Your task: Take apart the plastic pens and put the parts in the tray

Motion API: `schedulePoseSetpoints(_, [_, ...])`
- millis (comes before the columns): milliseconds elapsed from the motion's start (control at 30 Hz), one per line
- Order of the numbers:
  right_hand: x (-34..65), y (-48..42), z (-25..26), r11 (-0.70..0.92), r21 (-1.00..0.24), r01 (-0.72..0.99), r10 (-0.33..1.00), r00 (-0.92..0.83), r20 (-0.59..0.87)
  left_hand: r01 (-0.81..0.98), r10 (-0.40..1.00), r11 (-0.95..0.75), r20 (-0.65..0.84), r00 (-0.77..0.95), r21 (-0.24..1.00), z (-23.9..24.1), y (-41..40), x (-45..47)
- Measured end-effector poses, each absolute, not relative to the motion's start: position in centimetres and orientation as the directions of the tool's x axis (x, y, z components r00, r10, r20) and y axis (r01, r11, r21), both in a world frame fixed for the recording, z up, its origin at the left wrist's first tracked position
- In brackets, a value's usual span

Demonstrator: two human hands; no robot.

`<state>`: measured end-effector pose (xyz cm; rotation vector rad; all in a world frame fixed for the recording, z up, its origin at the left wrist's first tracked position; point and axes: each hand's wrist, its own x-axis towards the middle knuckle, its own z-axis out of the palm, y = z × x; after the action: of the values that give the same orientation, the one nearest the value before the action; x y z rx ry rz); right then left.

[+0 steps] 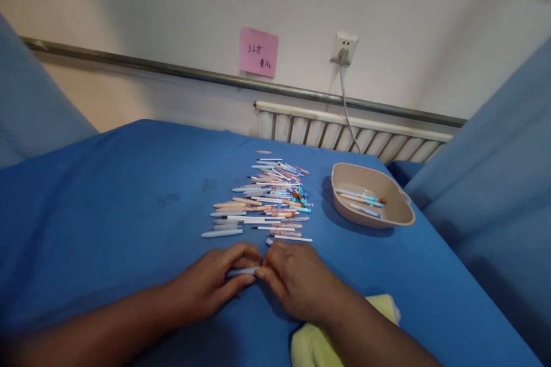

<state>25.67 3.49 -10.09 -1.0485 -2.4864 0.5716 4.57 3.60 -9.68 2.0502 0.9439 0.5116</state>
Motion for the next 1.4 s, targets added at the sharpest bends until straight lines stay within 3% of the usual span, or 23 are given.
schedulePoseSetpoints(67, [25.5, 3.5, -10.0, 0.627, -0.503, 0.595, 0.750, -0.637, 0.181, 0.422, 0.777, -0.377, 0.032, 0.629, 0.824, -9.6, 3.8, 4.5])
schedulePoseSetpoints(267, [25.5, 4.0, -9.6, 0.657, -0.532, 0.534, 0.735, -0.612, 0.292, 0.286, 0.792, -0.069, -0.122, 0.598, 0.956, -10.2, 4.7, 4.6])
schedulePoseSetpoints(467, [25.6, 3.8, -9.6, 0.626, -0.529, 0.573, 0.759, -0.602, 0.247, 0.358, 0.805, -0.135, -0.108, 0.583, 0.924, -10.1, 4.1, 4.7])
schedulePoseSetpoints(567, [25.4, 3.9, -9.9, 0.573, -0.617, 0.540, 0.793, -0.556, 0.249, 0.390, 0.806, -0.192, -0.083, 0.586, 0.901, -9.8, 4.0, 4.7])
schedulePoseSetpoints(633, [25.1, 4.2, -10.2, 0.466, -0.770, 0.436, 0.847, -0.472, 0.245, 0.352, 0.820, -0.172, -0.065, 0.568, 0.920, -9.7, 4.3, 4.6])
schedulePoseSetpoints(700, [24.8, 4.6, -10.6, 0.313, -0.923, 0.225, 0.894, -0.398, 0.206, 0.287, 0.847, -0.132, -0.043, 0.530, 0.949, -9.8, 4.7, 4.6])
schedulePoseSetpoints(767, [24.6, 4.9, -11.0, 0.187, -0.982, 0.015, 0.907, -0.387, 0.167, 0.239, 0.860, -0.114, -0.025, 0.510, 0.964, -9.9, 5.0, 4.5])
schedulePoseSetpoints(833, [24.4, 4.9, -11.0, 0.167, -0.984, -0.057, 0.902, -0.395, 0.176, 0.218, 0.847, -0.119, -0.015, 0.532, 0.969, -10.0, 5.1, 4.5])
schedulePoseSetpoints(1067, [24.2, 3.8, -9.8, 0.556, -0.796, 0.239, 0.804, -0.396, 0.442, 0.235, 0.810, -0.156, -0.012, 0.587, 0.959, -9.9, 4.4, 4.9])
schedulePoseSetpoints(1267, [24.4, 3.3, -9.6, 0.626, -0.704, 0.336, 0.763, -0.452, 0.463, 0.316, 0.819, -0.225, 0.003, 0.574, 0.922, -9.5, 4.1, 5.4])
schedulePoseSetpoints(1400, [24.2, 3.1, -9.9, 0.606, -0.712, 0.355, 0.780, -0.442, 0.443, 0.334, 0.831, -0.239, 0.015, 0.555, 0.912, -9.5, 4.0, 5.6])
